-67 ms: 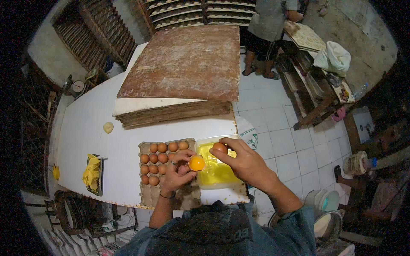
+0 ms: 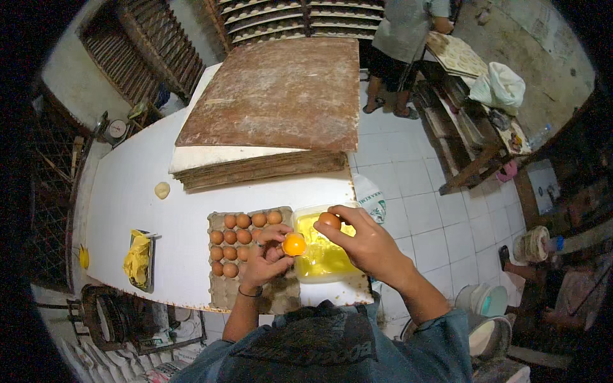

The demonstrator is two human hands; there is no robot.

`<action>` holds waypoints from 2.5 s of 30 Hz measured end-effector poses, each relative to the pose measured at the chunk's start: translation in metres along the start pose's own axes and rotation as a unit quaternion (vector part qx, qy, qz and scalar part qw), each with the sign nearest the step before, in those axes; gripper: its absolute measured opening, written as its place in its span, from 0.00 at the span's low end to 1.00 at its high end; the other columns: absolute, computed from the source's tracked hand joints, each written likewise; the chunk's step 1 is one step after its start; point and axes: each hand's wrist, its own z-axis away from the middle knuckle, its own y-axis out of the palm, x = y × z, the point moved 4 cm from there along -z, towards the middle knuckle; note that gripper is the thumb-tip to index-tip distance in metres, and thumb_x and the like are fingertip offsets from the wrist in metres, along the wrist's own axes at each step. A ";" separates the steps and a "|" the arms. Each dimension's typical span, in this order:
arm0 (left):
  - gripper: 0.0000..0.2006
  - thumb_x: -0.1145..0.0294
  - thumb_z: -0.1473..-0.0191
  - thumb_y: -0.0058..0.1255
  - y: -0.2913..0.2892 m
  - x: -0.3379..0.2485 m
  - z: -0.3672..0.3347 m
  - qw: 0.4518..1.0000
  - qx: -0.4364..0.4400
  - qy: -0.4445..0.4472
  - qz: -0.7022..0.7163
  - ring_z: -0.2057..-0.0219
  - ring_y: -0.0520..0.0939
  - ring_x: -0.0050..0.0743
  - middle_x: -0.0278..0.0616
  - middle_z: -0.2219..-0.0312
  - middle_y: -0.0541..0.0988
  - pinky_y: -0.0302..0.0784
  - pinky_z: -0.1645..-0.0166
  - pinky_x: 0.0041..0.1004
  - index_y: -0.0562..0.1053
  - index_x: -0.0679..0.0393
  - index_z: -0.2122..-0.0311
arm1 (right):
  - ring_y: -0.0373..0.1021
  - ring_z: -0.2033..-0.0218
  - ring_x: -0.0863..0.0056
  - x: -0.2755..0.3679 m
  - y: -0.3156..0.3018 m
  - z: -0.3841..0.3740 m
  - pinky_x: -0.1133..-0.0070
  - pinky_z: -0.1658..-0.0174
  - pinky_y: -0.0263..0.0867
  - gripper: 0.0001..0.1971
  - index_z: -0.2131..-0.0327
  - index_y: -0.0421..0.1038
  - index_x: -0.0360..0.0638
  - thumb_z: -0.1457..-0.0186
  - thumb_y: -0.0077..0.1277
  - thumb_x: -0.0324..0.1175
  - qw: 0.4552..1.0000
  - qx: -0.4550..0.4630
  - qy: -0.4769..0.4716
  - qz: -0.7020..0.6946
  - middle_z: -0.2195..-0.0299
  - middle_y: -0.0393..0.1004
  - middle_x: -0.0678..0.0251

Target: The person weighs a white powder on a digital scale, then moves to a table to crack eggs into a yellow container. They separate the yolks from the whites by hand and add the yolks to a dough mixer.

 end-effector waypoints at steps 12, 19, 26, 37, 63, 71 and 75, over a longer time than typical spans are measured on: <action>0.22 0.87 0.56 0.50 -0.002 -0.002 0.002 1.000 -0.003 -0.012 0.001 0.49 0.63 0.32 0.45 0.52 0.61 0.69 0.49 0.28 0.64 0.57 0.54 | 0.69 0.63 0.71 -0.007 0.016 0.008 0.80 0.60 0.67 0.18 0.56 0.69 0.46 0.53 0.50 0.21 0.962 -0.056 0.098 -0.249 0.58 0.66 0.60; 0.22 0.86 0.56 0.49 0.001 -0.004 0.000 1.000 0.007 -0.017 0.006 0.49 0.64 0.33 0.45 0.52 0.61 0.69 0.48 0.29 0.64 0.59 0.53 | 0.66 0.58 0.71 -0.001 0.021 0.005 0.81 0.59 0.65 0.19 0.55 0.69 0.43 0.53 0.49 0.19 0.939 -0.035 0.111 -0.324 0.57 0.66 0.59; 0.21 0.85 0.55 0.49 0.006 -0.006 -0.003 1.000 0.014 -0.020 0.002 0.49 0.64 0.33 0.44 0.52 0.62 0.68 0.47 0.30 0.64 0.60 0.53 | 0.66 0.58 0.69 0.000 0.028 0.008 0.79 0.57 0.64 0.17 0.54 0.67 0.43 0.50 0.48 0.24 0.945 -0.013 0.101 -0.311 0.58 0.66 0.59; 0.22 0.84 0.55 0.50 0.007 -0.003 -0.001 0.999 0.010 -0.038 0.003 0.49 0.65 0.31 0.43 0.53 0.62 0.68 0.47 0.28 0.65 0.60 0.53 | 0.65 0.56 0.68 -0.001 0.034 0.012 0.78 0.55 0.62 0.17 0.53 0.66 0.43 0.49 0.47 0.27 0.945 -0.006 0.101 -0.310 0.58 0.66 0.58; 0.19 0.80 0.54 0.52 0.012 -0.020 -0.012 0.985 -0.056 -0.115 -0.117 0.53 0.68 0.26 0.37 0.54 0.65 0.70 0.52 0.23 0.68 0.59 0.54 | 0.65 0.58 0.79 -0.033 0.089 0.041 0.83 0.55 0.64 0.22 0.48 0.58 0.34 0.44 0.45 0.33 0.744 -0.081 0.247 -0.615 0.55 0.66 0.62; 0.16 0.74 0.59 0.52 -0.007 0.000 -0.002 0.811 0.035 -0.062 -0.580 0.67 0.74 0.43 0.44 0.64 0.71 0.71 0.65 0.31 0.71 0.57 0.60 | 0.66 0.60 0.79 -0.041 0.061 0.034 0.84 0.56 0.63 0.19 0.49 0.61 0.37 0.44 0.45 0.31 0.846 -0.057 0.204 -0.489 0.56 0.66 0.64; 0.18 0.75 0.60 0.53 -0.003 -0.004 -0.003 0.847 0.024 -0.099 -0.521 0.60 0.72 0.44 0.44 0.60 0.70 0.69 0.57 0.33 0.70 0.58 0.59 | 0.66 0.60 0.79 -0.043 0.056 0.032 0.84 0.56 0.62 0.19 0.50 0.61 0.37 0.44 0.45 0.31 0.829 -0.046 0.209 -0.517 0.56 0.65 0.64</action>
